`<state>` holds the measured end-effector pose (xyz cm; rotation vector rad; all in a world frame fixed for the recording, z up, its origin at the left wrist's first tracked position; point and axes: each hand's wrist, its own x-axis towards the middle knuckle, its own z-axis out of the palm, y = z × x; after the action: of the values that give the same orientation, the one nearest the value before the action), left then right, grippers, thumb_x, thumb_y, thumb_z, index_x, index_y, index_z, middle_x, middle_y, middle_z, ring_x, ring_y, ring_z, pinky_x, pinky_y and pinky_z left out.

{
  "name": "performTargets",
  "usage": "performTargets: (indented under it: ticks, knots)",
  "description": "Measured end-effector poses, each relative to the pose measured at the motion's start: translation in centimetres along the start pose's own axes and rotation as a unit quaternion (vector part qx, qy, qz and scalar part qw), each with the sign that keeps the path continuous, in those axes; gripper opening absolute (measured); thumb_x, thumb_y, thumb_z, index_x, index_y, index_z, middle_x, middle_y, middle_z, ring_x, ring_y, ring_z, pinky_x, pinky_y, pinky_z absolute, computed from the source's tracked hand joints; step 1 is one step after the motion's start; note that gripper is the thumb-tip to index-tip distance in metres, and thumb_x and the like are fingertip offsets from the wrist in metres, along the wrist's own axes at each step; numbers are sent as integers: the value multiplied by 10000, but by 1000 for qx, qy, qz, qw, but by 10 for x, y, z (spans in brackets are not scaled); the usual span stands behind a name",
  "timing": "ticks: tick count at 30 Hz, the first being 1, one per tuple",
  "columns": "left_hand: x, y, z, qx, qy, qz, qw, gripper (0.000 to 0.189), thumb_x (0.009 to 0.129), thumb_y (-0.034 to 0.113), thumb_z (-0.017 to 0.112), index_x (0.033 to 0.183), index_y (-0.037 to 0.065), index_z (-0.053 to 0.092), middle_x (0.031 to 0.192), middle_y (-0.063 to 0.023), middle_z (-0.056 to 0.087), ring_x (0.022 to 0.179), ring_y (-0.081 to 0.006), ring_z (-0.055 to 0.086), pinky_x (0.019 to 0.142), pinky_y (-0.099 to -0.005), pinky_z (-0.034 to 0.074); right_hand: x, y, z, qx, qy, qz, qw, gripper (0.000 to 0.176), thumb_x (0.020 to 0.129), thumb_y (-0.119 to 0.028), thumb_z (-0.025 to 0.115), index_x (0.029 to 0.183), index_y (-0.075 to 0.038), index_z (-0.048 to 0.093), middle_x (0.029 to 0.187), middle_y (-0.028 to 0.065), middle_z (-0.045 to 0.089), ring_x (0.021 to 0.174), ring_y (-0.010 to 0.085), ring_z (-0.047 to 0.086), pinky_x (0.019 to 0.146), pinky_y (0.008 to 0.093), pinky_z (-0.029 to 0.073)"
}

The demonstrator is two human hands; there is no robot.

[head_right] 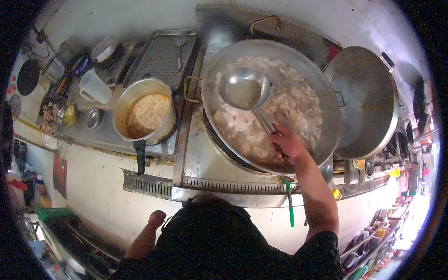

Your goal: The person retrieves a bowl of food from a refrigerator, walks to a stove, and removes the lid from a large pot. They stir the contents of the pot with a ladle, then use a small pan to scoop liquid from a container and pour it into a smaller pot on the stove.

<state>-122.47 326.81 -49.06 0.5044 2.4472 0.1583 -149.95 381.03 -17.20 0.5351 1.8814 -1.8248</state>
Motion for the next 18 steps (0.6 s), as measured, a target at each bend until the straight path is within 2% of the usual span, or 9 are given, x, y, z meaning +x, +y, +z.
performTargets:
  ticks: [1,7,8,9,11,15,16,17,18]
  knots:
    - [2,-5,0,1,1,3,1000,129,642,100,594,771,108,594,896,-74,616,921,-242,562,783,-360,479,-19,-2,4,-15,-13,-6,1000,524,787,-94,547,1278,-70,366,572,26,462,339,106,392,290,234,286]
    - [2,-41,4,-1,58,28,998,106,626,83,572,731,96,584,840,-102,605,865,-272,573,743,-380,487,-109,20,46,38,-74,11,996,530,758,-6,487,1274,-40,375,564,46,464,321,98,365,287,212,275]
    - [-2,-41,1,35,47,21,998,93,632,76,560,724,87,575,843,-110,602,867,-280,570,741,-385,485,-118,32,55,20,-60,6,998,575,733,11,497,1291,-32,366,551,46,459,319,96,362,288,213,275]
    - [-9,-42,-6,1,44,23,999,87,642,73,546,726,77,569,849,-117,600,865,-293,567,743,-391,483,-126,40,66,19,-63,10,998,575,733,11,497,1291,-32,366,551,46,459,319,96,362,288,213,275]
    - [-26,-43,-15,-9,32,19,999,95,653,76,534,738,78,577,849,-120,600,859,-295,567,740,-391,482,-143,55,89,-3,-113,23,993,525,756,-22,540,1258,-2,387,568,32,450,346,87,361,296,216,265]
    - [-64,-70,15,4,18,12,1000,97,654,77,530,733,85,585,852,-116,603,854,-280,570,731,-384,485,-154,113,129,70,-149,81,983,451,775,-42,544,1207,-7,422,576,23,435,349,85,356,296,212,274]
    - [-75,-78,22,29,-4,13,999,105,652,72,530,735,90,592,857,-111,605,862,-272,572,734,-378,487,-151,131,139,114,-150,126,974,462,783,-59,551,1221,-20,408,583,28,435,348,86,359,295,210,277]
    - [-86,-85,28,53,-26,16,998,114,650,67,531,737,96,599,862,-105,606,871,-263,574,737,-372,488,-143,157,144,148,-183,129,963,461,820,-48,505,1249,-12,343,607,68,463,332,108,384,274,204,271]
    - [-96,-95,39,52,-28,18,998,114,650,67,531,737,96,599,862,-105,606,871,-263,574,737,-372,488,-140,176,153,174,-168,156,958,406,823,-57,502,1206,-25,372,612,71,463,338,108,386,273,202,272]
